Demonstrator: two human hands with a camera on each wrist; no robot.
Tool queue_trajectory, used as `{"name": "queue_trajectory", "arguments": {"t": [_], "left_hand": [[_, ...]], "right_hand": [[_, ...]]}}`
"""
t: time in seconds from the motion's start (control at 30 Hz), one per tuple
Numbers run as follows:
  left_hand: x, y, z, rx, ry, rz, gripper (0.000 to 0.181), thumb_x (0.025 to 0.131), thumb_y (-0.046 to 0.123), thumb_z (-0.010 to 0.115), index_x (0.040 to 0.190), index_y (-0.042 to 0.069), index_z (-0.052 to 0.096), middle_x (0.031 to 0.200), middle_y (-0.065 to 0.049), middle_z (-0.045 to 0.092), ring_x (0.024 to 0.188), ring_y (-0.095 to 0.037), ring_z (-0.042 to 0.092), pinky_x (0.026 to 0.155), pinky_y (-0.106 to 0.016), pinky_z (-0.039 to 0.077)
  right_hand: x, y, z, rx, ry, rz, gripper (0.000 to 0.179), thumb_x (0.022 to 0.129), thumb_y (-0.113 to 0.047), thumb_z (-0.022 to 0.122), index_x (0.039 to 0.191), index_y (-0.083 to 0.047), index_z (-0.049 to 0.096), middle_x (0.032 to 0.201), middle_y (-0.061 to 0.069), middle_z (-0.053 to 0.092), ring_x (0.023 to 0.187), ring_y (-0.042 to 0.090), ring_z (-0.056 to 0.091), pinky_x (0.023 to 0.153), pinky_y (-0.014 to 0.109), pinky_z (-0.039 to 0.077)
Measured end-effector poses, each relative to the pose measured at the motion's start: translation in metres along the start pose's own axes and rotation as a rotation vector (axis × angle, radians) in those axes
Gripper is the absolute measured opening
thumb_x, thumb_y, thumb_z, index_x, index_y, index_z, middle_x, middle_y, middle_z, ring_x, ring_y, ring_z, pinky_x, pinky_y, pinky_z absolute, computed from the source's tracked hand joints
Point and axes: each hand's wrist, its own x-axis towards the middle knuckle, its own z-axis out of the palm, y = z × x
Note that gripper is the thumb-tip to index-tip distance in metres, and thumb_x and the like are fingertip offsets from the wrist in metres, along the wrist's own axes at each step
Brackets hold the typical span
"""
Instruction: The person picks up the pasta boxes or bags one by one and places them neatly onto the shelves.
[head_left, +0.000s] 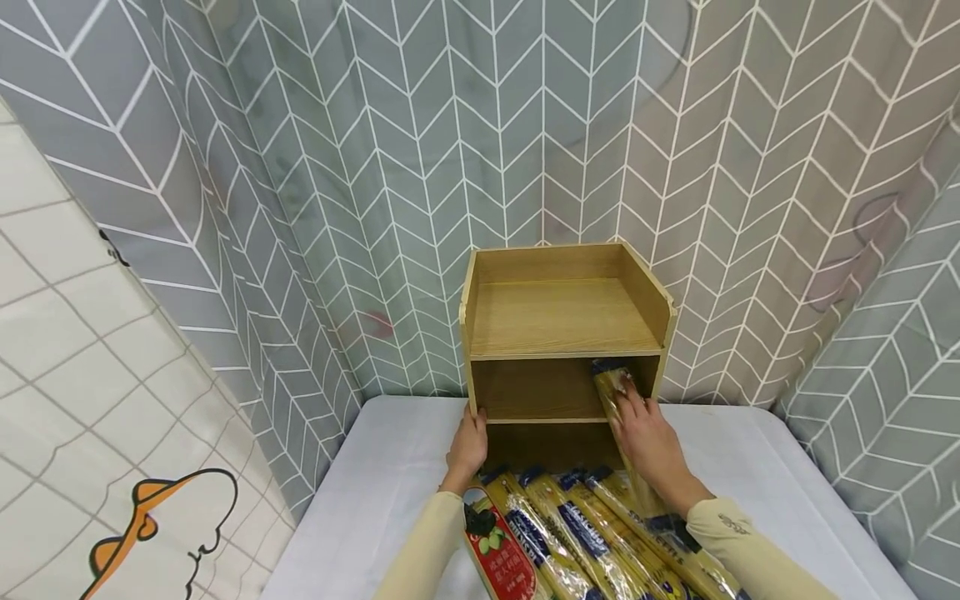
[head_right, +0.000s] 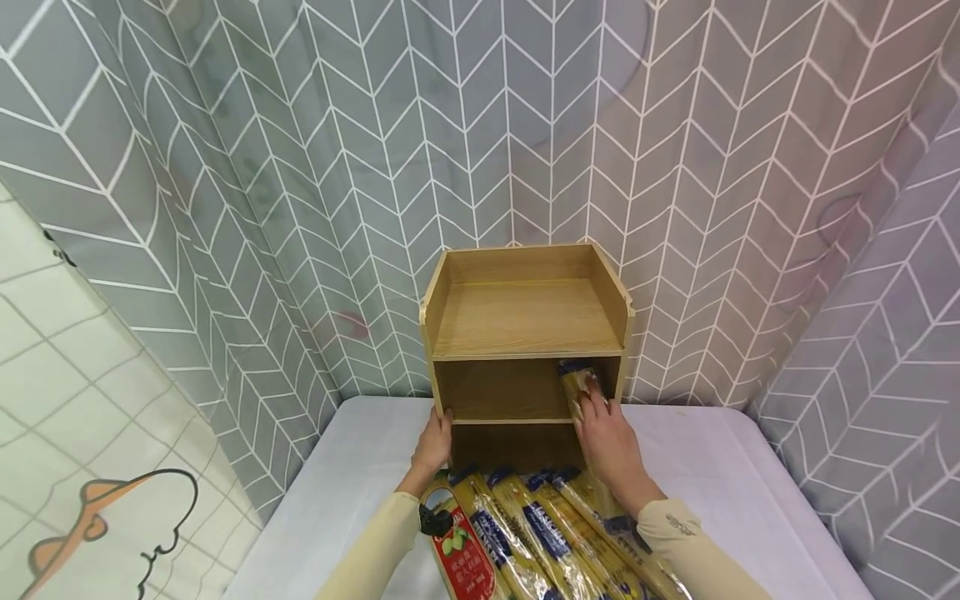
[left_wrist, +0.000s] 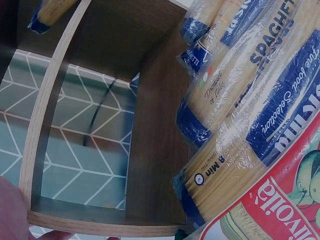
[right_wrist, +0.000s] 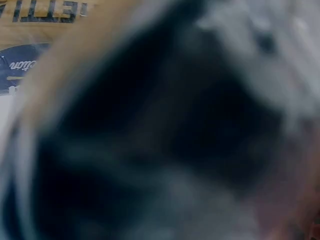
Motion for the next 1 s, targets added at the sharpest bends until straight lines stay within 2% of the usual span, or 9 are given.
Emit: {"name": "queue_trajectory", "arguments": {"t": [0.07, 0.23, 0.4, 0.5, 0.67, 0.8, 1.0], "left_hand": [[-0.001, -0.002, 0.002, 0.000, -0.013, -0.009, 0.052, 0.113, 0.033, 0.029, 0.158, 0.007, 0.035, 0.139, -0.025, 0.061, 0.128, -0.050, 0.059, 0.099, -0.070, 0.046], [-0.001, -0.005, 0.003, 0.004, -0.030, -0.022, 0.054, 0.113, 0.035, 0.028, 0.160, 0.009, 0.031, 0.142, -0.025, 0.059, 0.126, -0.051, 0.059, 0.096, -0.071, 0.047], [-0.001, -0.003, 0.003, 0.011, -0.030, -0.025, 0.053, 0.113, 0.035, 0.029, 0.160, 0.009, 0.032, 0.142, -0.024, 0.060, 0.125, -0.050, 0.060, 0.095, -0.071, 0.048], [0.000, 0.000, 0.003, 0.012, -0.036, -0.017, 0.053, 0.113, 0.034, 0.030, 0.159, 0.007, 0.032, 0.140, -0.025, 0.060, 0.124, -0.050, 0.061, 0.093, -0.070, 0.049], [0.001, 0.001, 0.000, -0.010, -0.034, -0.003, 0.055, 0.114, 0.034, 0.028, 0.161, 0.005, 0.029, 0.139, -0.028, 0.059, 0.118, -0.052, 0.062, 0.086, -0.067, 0.051], [-0.004, 0.002, -0.002, -0.025, -0.019, 0.022, 0.058, 0.114, 0.038, 0.024, 0.159, 0.002, 0.029, 0.135, -0.029, 0.060, 0.113, -0.052, 0.064, 0.079, -0.063, 0.051], [-0.008, 0.001, -0.004, -0.029, -0.030, 0.024, 0.060, 0.113, 0.041, 0.024, 0.160, 0.004, 0.030, 0.140, -0.028, 0.059, 0.120, -0.053, 0.061, 0.089, -0.070, 0.050]], "right_hand": [[-0.001, -0.001, 0.000, -0.017, -0.016, -0.008, 0.046, 0.082, -0.012, 0.082, 0.121, 0.005, 0.065, 0.135, 0.024, 0.064, 0.088, 0.043, 0.058, 0.062, 0.049, 0.056], [0.000, -0.003, 0.000, -0.047, -0.043, -0.051, 0.048, 0.082, -0.014, 0.080, 0.122, 0.008, 0.065, 0.134, 0.026, 0.062, 0.091, 0.044, 0.058, 0.076, 0.051, 0.052], [0.000, -0.004, -0.001, -0.091, -0.051, -0.043, 0.053, 0.077, -0.015, 0.081, 0.121, 0.011, 0.066, 0.133, 0.029, 0.063, 0.113, 0.047, 0.060, 0.092, 0.056, 0.052], [0.003, -0.007, -0.006, -0.101, -0.083, -0.031, 0.052, 0.080, -0.014, 0.079, 0.122, 0.014, 0.065, 0.133, 0.033, 0.063, 0.124, 0.047, 0.059, 0.103, 0.054, 0.051], [0.013, -0.007, -0.011, -0.088, -0.207, -0.005, 0.050, 0.089, -0.016, 0.075, 0.127, 0.014, 0.063, 0.140, 0.033, 0.059, 0.131, 0.045, 0.057, 0.109, 0.050, 0.049], [0.019, -0.007, -0.016, -0.065, -0.312, 0.021, 0.054, 0.093, -0.019, 0.072, 0.133, 0.014, 0.059, 0.145, 0.032, 0.056, 0.138, 0.045, 0.053, 0.113, 0.050, 0.046], [0.024, -0.007, -0.018, -0.053, -0.421, 0.033, 0.065, 0.096, -0.025, 0.071, 0.141, 0.017, 0.051, 0.149, 0.036, 0.049, 0.143, 0.049, 0.047, 0.116, 0.052, 0.042]]}}
